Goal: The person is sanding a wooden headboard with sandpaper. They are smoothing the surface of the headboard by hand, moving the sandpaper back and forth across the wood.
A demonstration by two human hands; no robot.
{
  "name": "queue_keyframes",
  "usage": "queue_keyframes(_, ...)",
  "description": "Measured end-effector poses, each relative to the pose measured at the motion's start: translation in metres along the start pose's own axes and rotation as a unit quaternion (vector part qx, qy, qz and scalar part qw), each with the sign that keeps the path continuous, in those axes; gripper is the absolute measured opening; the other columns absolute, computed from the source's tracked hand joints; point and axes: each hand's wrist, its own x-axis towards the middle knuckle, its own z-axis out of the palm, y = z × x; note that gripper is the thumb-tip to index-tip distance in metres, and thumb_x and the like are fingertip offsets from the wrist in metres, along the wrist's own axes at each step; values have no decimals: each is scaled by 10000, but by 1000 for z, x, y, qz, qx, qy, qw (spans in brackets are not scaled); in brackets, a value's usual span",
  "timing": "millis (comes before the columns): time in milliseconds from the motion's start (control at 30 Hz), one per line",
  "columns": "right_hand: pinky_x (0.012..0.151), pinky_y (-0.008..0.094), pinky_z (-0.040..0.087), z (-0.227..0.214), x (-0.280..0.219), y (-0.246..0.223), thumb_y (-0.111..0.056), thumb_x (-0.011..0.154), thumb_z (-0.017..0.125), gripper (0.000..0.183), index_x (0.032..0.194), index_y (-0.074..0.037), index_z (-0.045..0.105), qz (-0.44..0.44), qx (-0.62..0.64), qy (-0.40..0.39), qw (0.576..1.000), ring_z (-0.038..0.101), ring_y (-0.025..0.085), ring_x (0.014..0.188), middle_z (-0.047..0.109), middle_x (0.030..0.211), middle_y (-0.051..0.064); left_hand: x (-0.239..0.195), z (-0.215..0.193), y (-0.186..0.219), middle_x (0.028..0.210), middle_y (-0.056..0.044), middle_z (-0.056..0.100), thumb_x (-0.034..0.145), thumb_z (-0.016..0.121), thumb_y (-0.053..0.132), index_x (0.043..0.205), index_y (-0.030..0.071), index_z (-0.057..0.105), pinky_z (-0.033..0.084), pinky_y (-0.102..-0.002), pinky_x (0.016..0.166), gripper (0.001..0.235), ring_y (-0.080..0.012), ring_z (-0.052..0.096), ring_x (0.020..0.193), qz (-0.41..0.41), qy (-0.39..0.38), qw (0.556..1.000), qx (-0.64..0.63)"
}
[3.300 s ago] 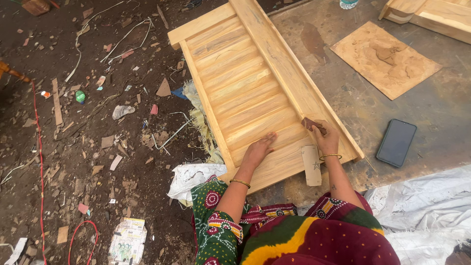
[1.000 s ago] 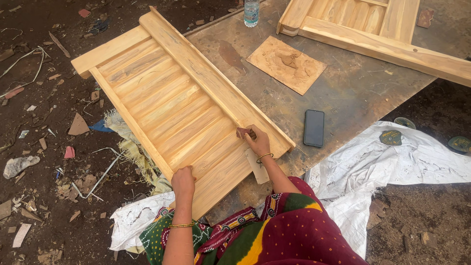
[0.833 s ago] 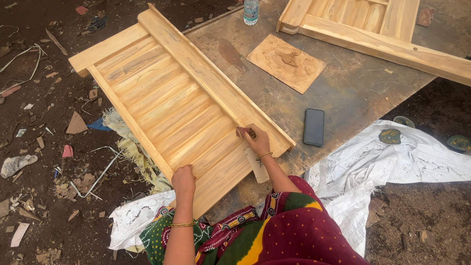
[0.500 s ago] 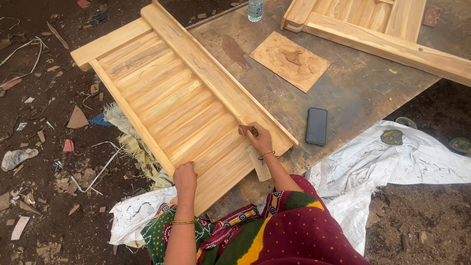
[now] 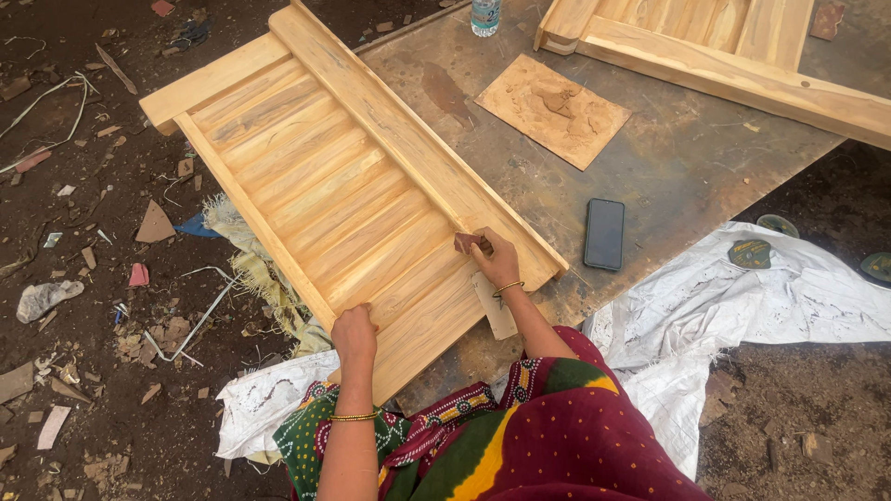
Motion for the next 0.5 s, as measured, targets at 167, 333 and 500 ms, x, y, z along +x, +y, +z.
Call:
queue_keyframes(167,695,294,542,5,-2,8,-124,895,707,181,1056,-50,667,1,27,3,1000,700,173,722,724,808,75,1,5,-5,885,-207,743,783,790,105,1150,135,771,578,-439,779,369,-359,742,862,5,11,1000,-4)
queue_keyframes(333,684,283,532,1,1,12,-115,900,708,171,1051,-45,668,4,38,3,999,681,148,710,716,791,62,2,7,-1,849,-193,751,820,749,69,1118,124,780,587,-435,767,305,-352,752,838,15,29,999,-14)
queue_keyframes(500,682,275,531,3,-1,11,-111,897,705,169,1047,-43,667,3,29,-1,1000,674,131,701,707,779,48,6,7,-1,850,-213,738,799,763,83,973,75,778,594,-434,754,175,-359,749,845,21,12,999,28)
